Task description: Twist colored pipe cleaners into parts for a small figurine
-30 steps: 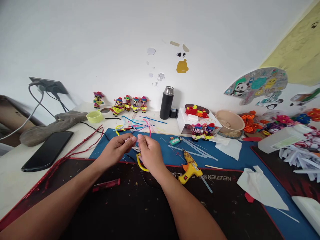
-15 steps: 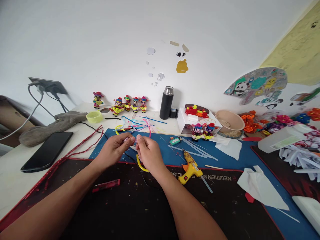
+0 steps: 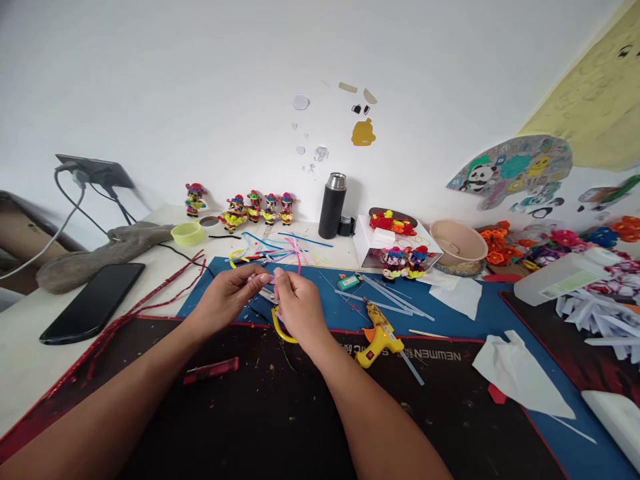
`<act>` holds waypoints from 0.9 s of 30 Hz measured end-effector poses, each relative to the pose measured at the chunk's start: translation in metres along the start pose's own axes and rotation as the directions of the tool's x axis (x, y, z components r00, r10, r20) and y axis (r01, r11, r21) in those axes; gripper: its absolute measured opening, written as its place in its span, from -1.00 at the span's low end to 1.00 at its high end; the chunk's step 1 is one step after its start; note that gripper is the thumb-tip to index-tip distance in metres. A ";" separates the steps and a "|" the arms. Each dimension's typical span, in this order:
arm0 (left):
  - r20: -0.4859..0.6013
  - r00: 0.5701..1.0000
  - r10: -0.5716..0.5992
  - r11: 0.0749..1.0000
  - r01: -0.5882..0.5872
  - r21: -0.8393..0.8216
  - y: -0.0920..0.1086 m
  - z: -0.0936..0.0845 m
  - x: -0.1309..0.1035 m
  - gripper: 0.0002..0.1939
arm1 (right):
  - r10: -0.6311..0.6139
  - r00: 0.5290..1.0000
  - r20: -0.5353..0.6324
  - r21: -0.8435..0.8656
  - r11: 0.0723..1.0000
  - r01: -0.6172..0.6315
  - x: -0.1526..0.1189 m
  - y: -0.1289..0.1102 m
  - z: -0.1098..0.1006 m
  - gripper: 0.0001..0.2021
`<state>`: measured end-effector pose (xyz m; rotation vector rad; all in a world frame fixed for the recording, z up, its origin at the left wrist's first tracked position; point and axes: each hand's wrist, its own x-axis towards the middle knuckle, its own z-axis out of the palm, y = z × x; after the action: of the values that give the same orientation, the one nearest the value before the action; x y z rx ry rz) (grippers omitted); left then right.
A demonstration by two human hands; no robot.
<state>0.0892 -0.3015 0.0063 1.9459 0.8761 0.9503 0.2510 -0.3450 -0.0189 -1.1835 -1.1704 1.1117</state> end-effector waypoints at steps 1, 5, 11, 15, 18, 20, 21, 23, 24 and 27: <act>-0.005 1.000 0.009 1.000 -0.009 0.020 0.001 -0.001 0.000 -0.64 | 0.005 1.000 -0.005 0.006 1.000 -0.005 0.000 -0.001 0.000 -0.39; 0.006 1.000 0.011 0.997 -0.011 0.070 0.000 -0.003 -0.001 -0.65 | 0.000 1.000 -0.022 -0.038 0.999 -0.001 -0.002 -0.004 -0.002 -0.40; 0.051 0.999 0.001 0.998 -0.004 0.062 0.001 -0.008 0.000 -0.66 | -0.027 0.999 0.035 -0.078 0.997 0.029 -0.004 -0.010 -0.003 -0.45; 0.066 0.996 -0.053 0.998 0.050 0.046 -0.002 -0.019 0.003 -0.62 | -0.018 1.000 -0.016 -0.008 1.000 0.017 0.000 -0.013 -0.006 -0.47; 0.172 0.982 -0.079 0.993 0.062 0.099 -0.006 -0.021 0.003 -0.66 | -0.021 0.996 -0.088 0.043 0.999 0.024 0.003 -0.016 -0.009 -0.49; 0.290 0.953 -0.086 0.984 0.035 0.176 -0.009 -0.016 0.001 -0.73 | -0.025 0.994 -0.105 0.066 0.997 0.032 0.003 -0.017 -0.010 -0.50; 0.347 0.934 -0.088 0.976 0.011 0.217 -0.011 -0.013 0.000 -0.77 | -0.029 0.995 -0.100 0.067 0.997 0.036 0.003 -0.017 -0.009 -0.50; 0.438 0.896 -0.079 0.966 -0.039 0.255 -0.013 -0.005 -0.003 -0.82 | -0.039 0.997 -0.072 0.051 0.998 0.043 0.002 -0.016 -0.007 -0.50; 0.472 0.879 -0.070 0.967 -0.056 0.248 -0.013 -0.001 -0.004 -0.82 | -0.044 0.998 -0.054 0.042 0.998 0.046 0.001 -0.015 -0.006 -0.50; 0.528 0.847 -0.056 0.979 -0.056 0.195 -0.015 0.005 -0.006 -0.79 | -0.048 0.999 -0.006 0.021 0.999 0.048 -0.001 -0.013 -0.004 -0.50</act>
<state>0.0874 -0.3016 -0.0103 2.2236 0.6590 0.2809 0.2547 -0.3476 -0.0062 -1.1364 -1.1745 1.0811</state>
